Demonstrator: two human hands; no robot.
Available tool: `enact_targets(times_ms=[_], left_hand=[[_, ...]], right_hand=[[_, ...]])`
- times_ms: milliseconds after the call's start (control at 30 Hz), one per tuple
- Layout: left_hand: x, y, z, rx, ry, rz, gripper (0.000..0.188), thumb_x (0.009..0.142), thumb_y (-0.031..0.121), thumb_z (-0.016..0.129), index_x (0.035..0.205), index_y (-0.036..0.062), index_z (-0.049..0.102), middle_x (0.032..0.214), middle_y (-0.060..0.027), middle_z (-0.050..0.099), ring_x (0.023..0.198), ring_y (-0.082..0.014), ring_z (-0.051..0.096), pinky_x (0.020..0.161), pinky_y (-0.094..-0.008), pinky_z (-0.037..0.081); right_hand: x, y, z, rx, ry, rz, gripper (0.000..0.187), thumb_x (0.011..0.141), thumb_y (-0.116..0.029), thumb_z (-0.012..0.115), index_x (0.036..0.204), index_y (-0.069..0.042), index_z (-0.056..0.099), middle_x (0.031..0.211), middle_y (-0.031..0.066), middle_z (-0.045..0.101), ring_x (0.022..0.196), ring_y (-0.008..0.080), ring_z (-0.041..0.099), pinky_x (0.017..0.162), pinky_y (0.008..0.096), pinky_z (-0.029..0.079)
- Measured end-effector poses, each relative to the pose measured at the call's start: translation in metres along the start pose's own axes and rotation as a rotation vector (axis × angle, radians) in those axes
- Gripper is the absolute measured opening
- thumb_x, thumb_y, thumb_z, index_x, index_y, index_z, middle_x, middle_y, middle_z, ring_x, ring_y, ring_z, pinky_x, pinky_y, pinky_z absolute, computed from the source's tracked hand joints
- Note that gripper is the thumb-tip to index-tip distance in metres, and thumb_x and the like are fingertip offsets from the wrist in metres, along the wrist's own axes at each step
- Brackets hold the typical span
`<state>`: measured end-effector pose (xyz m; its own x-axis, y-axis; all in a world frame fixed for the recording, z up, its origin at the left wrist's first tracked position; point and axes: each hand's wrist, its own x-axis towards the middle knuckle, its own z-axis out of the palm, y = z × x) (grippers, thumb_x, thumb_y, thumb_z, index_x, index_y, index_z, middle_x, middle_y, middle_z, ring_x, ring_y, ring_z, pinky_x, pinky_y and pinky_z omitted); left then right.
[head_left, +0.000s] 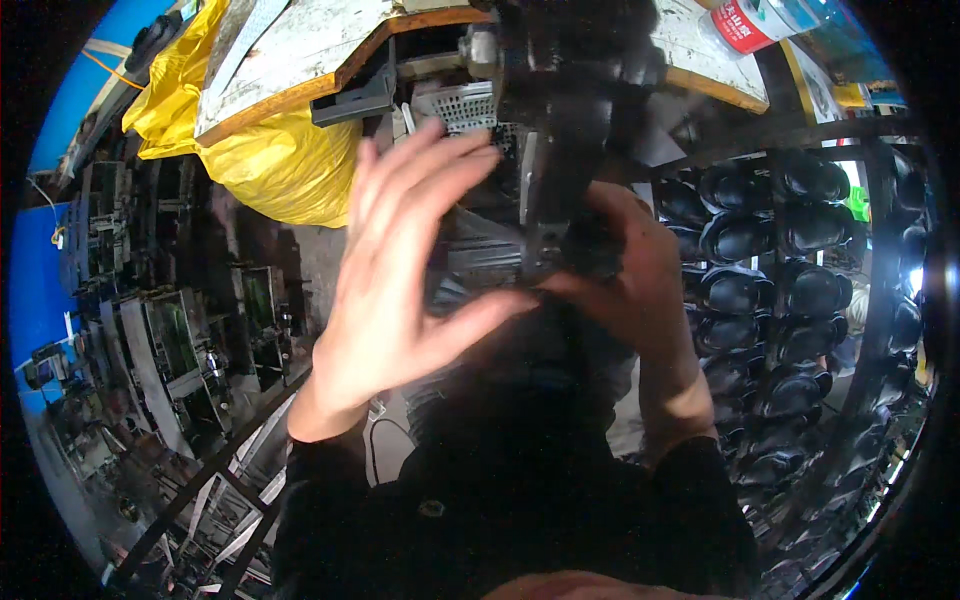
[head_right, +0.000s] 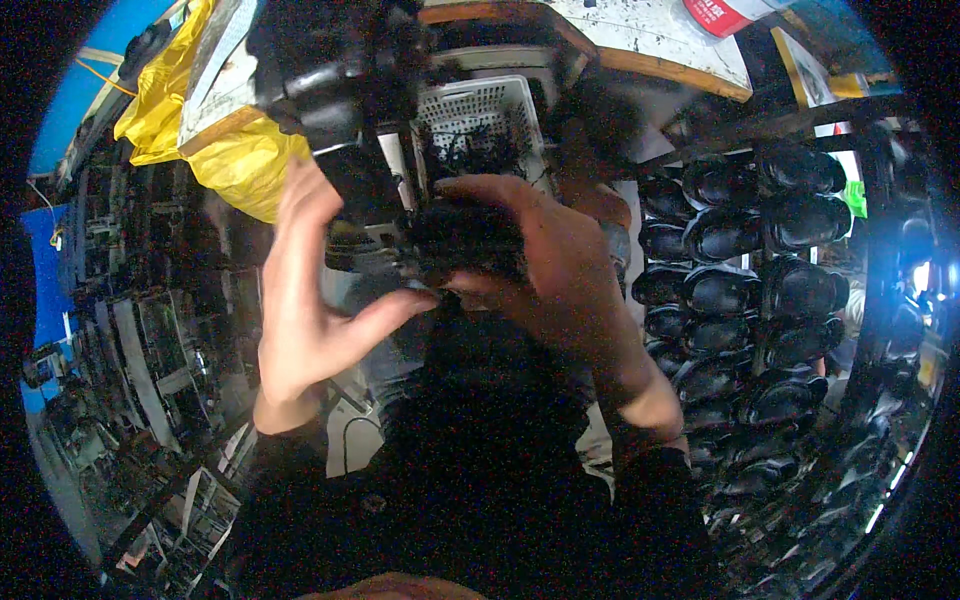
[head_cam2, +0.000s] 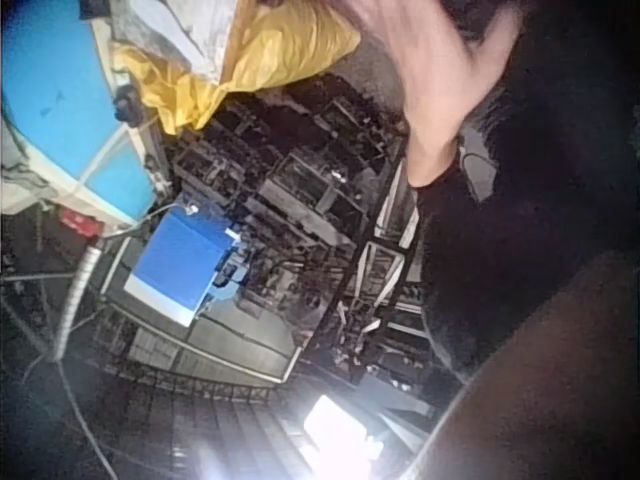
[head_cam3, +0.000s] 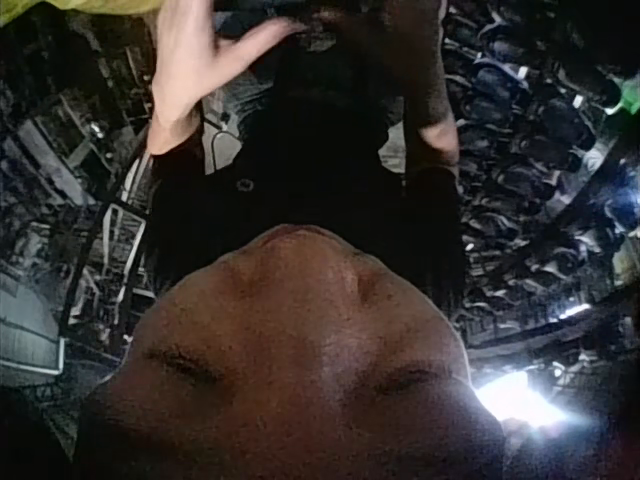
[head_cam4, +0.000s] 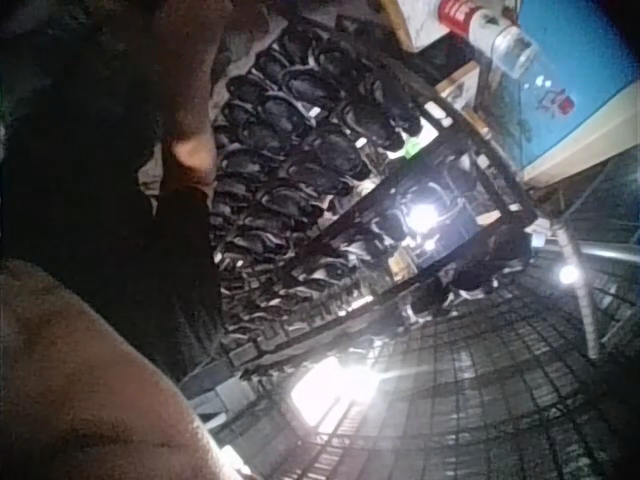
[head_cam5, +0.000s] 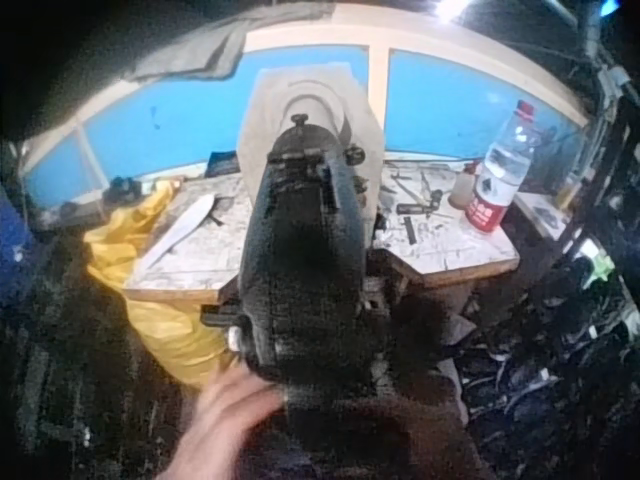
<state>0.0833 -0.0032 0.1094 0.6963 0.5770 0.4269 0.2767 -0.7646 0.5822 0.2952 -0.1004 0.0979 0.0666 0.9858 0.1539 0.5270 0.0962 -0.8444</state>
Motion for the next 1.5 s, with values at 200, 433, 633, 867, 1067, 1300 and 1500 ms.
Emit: enact_targets(times_ms=[200, 433, 633, 867, 1067, 1300, 1500], left_hand=[[0.002, 0.000, 0.012, -0.505, -0.139, -0.335, 0.051, 0.070, 0.012, 0.083, 0.116, 0.0041, 0.062, 0.118, -0.0138, 0.065, 0.112, -0.0259, 0.063, 0.101, -0.0405, 0.045], [-0.013, -0.008, 0.026, -0.909, 0.002, -0.508, 0.051, 0.068, 0.002, 0.086, 0.114, 0.0006, 0.063, 0.119, -0.0097, 0.064, 0.112, -0.0176, 0.060, 0.099, -0.0326, 0.045], [-0.028, -0.015, 0.050, -1.215, 0.127, -0.517, 0.061, 0.067, 0.002, 0.087, 0.120, -0.0005, 0.058, 0.121, -0.0095, 0.062, 0.111, -0.0177, 0.059, 0.098, -0.0321, 0.045], [-0.027, -0.014, 0.069, -1.440, 0.158, -0.551, 0.073, 0.066, 0.007, 0.089, 0.129, -0.0017, 0.052, 0.122, -0.0131, 0.064, 0.115, -0.0203, 0.059, 0.099, -0.0333, 0.045], [-0.022, -0.011, 0.083, -1.349, 0.156, -0.466, 0.078, 0.063, 0.028, 0.091, 0.123, -0.0049, 0.053, 0.122, -0.0267, 0.058, 0.118, -0.0426, 0.056, 0.108, -0.0556, 0.038], [-0.024, -0.011, 0.085, -1.420, 0.167, -0.501, 0.076, 0.064, 0.023, 0.089, 0.124, -0.0059, 0.052, 0.124, -0.0273, 0.057, 0.121, -0.0418, 0.055, 0.109, -0.0555, 0.037], [-0.029, -0.015, 0.082, -1.495, 0.144, -0.422, 0.059, 0.076, 0.015, 0.083, 0.125, -0.0029, 0.056, 0.132, -0.0262, 0.057, 0.124, -0.0349, 0.056, 0.106, -0.0465, 0.043]], right_hand=[[0.004, -0.012, -0.006, -0.091, -0.039, -0.091, 0.057, 0.081, -0.030, 0.076, 0.126, -0.005, 0.052, 0.114, 0.0168, 0.063, 0.103, 0.0393, 0.064, 0.086, 0.0444, 0.050], [0.002, 0.014, 0.004, 0.011, 0.062, -0.219, 0.078, 0.070, -0.032, 0.086, 0.133, -0.005, 0.049, 0.125, 0.0150, 0.058, 0.117, 0.0345, 0.057, 0.097, 0.0443, 0.046], [-0.057, 0.142, 0.059, 0.657, 0.084, 0.121, 0.124, 0.060, -0.032, 0.094, 0.154, -0.004, 0.019, 0.155, 0.0140, 0.031, 0.141, 0.0310, 0.035, 0.116, 0.0440, 0.027], [-0.083, 0.188, 0.073, 0.907, 0.100, 0.172, 0.132, 0.055, -0.018, 0.095, 0.157, -0.005, 0.012, 0.161, 0.0159, 0.022, 0.147, 0.0300, 0.025, 0.120, 0.0450, 0.023], [-0.092, 0.180, 0.050, 0.993, 0.157, 0.276, 0.116, 0.060, 0.004, 0.083, 0.157, -0.006, 0.020, 0.157, 0.0143, 0.031, 0.142, 0.0282, 0.036, 0.116, 0.0421, 0.033], [-0.111, 0.178, 0.004, 0.576, 0.214, 0.249, 0.109, 0.061, -0.010, 0.083, 0.154, -0.004, 0.026, 0.155, 0.0141, 0.035, 0.141, 0.0290, 0.038, 0.117, 0.0418, 0.030], [-0.100, 0.138, -0.037, 0.478, 0.381, 0.195, 0.112, 0.053, -0.019, 0.080, 0.152, 0.002, 0.031, 0.155, 0.0189, 0.036, 0.143, 0.0309, 0.035, 0.119, 0.0423, 0.026]])
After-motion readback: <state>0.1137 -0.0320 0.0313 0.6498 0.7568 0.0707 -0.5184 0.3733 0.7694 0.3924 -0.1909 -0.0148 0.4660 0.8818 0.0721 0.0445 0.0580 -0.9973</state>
